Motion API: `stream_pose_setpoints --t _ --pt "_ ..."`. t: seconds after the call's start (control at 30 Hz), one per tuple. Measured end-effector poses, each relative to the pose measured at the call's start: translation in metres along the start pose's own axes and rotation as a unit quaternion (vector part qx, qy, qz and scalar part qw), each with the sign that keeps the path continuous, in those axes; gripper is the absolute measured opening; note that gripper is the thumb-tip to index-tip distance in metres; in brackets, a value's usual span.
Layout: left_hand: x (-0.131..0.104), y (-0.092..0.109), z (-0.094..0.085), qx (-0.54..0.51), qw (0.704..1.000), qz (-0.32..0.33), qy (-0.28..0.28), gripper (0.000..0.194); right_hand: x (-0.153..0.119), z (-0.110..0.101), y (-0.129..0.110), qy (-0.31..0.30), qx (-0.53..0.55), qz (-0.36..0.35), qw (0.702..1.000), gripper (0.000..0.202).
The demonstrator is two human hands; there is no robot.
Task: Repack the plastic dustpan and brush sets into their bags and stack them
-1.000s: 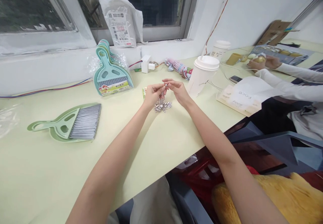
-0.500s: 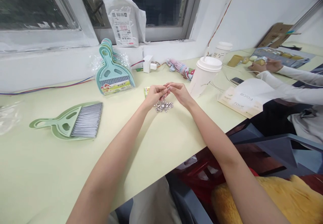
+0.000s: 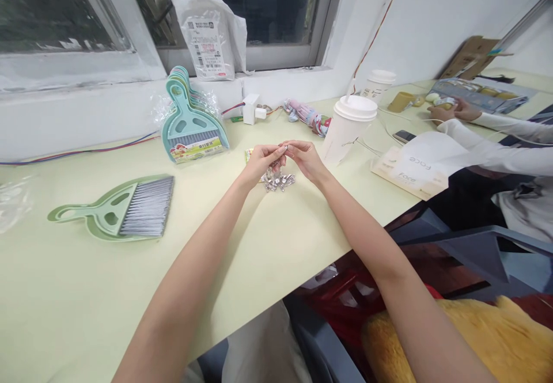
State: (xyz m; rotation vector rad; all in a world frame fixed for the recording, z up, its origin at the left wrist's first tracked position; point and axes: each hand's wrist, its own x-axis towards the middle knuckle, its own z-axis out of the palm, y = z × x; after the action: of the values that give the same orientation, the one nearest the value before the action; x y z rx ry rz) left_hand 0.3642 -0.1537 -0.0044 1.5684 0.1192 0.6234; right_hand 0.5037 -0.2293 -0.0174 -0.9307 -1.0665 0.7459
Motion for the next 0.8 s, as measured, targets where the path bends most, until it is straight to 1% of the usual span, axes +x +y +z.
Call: stream_pose_setpoints --t 0.13,0.2,0.33,0.43,0.6,0.8 --pt "-0.001 0.003 -0.003 -0.013 1.000 -0.002 -0.024 0.041 0.000 -0.001 -0.001 0.012 -0.007 0.011 1.000 0.028" --pt "-0.002 0.004 -0.003 -0.009 1.000 -0.005 -0.028 0.040 0.000 -0.001 -0.003 0.006 -0.009 0.016 1.000 0.029" --pt "-0.002 0.005 -0.003 0.010 1.000 0.001 -0.011 0.041 -0.002 0.000 -0.006 -0.033 0.001 0.019 0.999 0.032" --pt "-0.002 0.005 -0.003 0.030 1.000 0.008 0.001 0.043 -0.003 0.001 -0.007 -0.026 -0.005 0.032 0.999 0.033" --pt "0.001 0.007 -0.002 0.067 0.996 0.034 0.039 0.044 -0.003 0.004 -0.008 0.001 -0.005 0.024 1.000 0.036" --pt "0.005 -0.001 0.004 0.104 0.982 0.083 0.135 0.043 -0.001 0.009 -0.007 0.043 -0.015 0.015 0.999 0.036"
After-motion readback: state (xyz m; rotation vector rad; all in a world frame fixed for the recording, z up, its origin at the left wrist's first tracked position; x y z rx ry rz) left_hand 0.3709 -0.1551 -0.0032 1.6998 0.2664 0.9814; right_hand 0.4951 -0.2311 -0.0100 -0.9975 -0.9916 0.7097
